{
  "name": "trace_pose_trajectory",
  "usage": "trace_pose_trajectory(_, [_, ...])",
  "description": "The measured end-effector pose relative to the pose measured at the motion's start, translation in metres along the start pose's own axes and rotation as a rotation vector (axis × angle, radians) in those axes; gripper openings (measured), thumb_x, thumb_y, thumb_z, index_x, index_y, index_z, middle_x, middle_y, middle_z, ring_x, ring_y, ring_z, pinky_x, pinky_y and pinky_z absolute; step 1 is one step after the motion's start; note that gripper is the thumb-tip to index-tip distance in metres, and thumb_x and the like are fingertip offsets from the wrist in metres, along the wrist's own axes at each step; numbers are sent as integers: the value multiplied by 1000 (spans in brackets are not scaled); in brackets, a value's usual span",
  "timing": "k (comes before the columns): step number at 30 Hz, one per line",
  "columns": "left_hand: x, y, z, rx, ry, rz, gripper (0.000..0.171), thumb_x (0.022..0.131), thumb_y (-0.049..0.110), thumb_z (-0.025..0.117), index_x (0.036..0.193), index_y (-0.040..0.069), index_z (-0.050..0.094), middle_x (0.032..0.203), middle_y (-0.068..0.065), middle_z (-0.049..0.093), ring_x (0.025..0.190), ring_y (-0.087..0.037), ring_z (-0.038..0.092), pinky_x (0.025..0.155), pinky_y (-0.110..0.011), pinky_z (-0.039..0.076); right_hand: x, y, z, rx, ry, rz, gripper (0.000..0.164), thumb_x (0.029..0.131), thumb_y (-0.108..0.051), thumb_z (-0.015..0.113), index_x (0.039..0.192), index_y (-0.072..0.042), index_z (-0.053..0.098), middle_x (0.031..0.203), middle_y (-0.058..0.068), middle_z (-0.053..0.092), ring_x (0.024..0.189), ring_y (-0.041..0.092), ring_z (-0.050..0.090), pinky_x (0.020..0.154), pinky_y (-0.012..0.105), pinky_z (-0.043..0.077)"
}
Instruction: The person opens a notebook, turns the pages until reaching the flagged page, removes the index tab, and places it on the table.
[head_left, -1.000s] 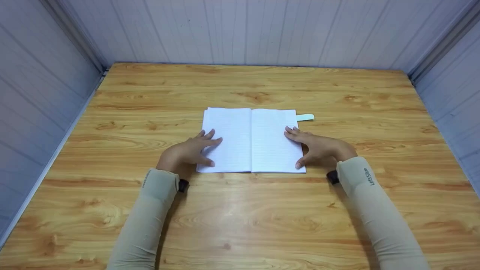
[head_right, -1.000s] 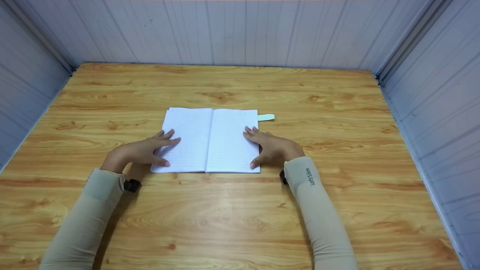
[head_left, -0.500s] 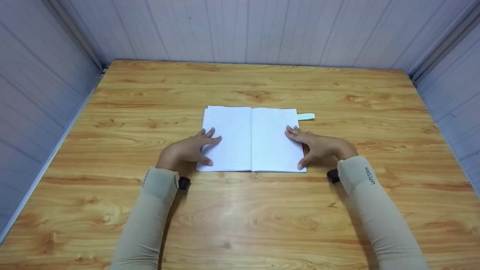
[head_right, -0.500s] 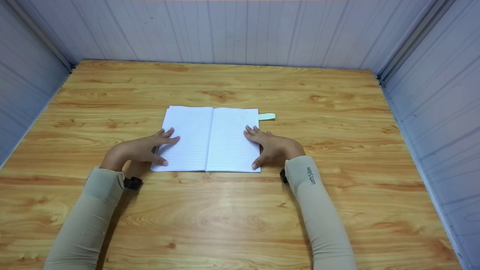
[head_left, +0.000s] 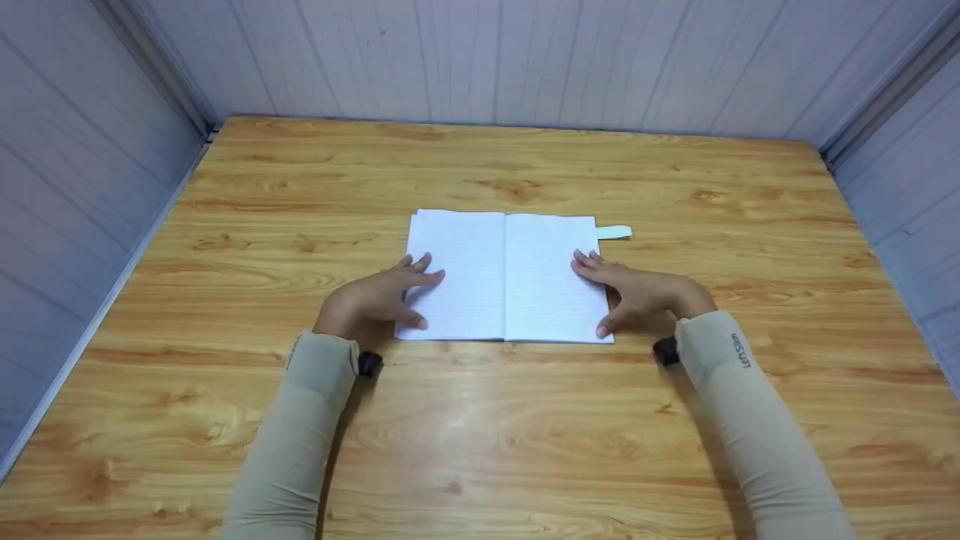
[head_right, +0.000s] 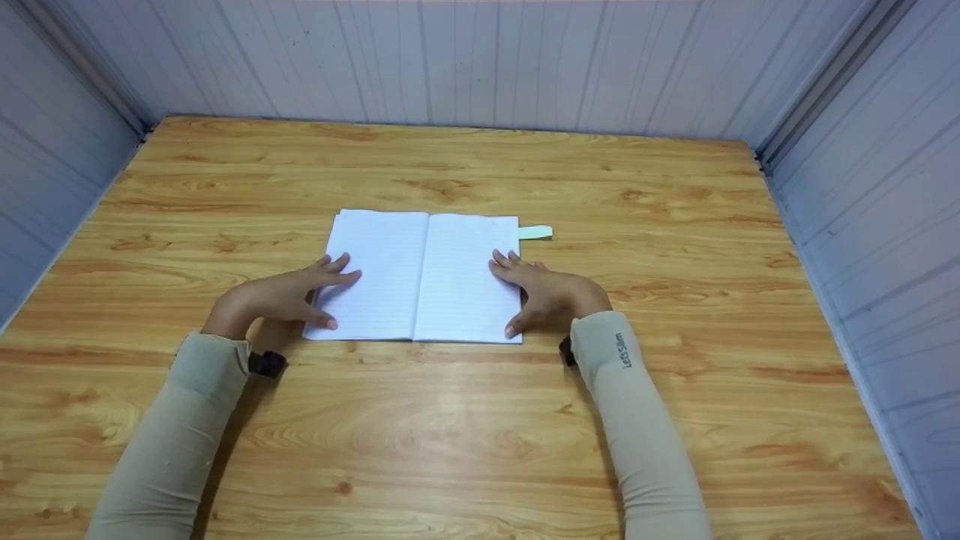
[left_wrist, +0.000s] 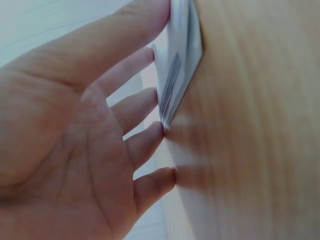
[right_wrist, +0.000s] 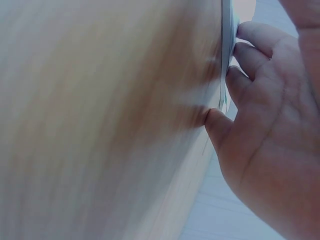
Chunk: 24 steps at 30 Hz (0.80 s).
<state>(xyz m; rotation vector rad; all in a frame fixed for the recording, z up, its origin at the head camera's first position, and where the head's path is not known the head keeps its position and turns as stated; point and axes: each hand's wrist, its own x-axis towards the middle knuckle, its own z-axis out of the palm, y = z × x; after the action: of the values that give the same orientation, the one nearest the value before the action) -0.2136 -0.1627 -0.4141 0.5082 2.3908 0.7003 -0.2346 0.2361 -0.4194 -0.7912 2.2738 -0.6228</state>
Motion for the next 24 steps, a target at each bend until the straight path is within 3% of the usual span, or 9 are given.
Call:
trace_pose_trajectory(17, [1,1,0,18,-1,-11,82,84,21,74,151,24,27,163,-1,-3,149,-25,-12,120,-52,-1,-1,-1,-1,-2,-10,17,112,77,-37,78,155,-13,2,162,3,-15,148,28,-15,118,55,-5])
trace_pose_trajectory(24, [1,3,-1,19,0,-44,81,84,21,73,151,27,27,163,2,-2,149,-23,-12,120,-52,-1,-1,-1,0,-8,3,18,110,77,-38,77,155,-13,3,162,4,-14,148,29,-14,118,56,-5])
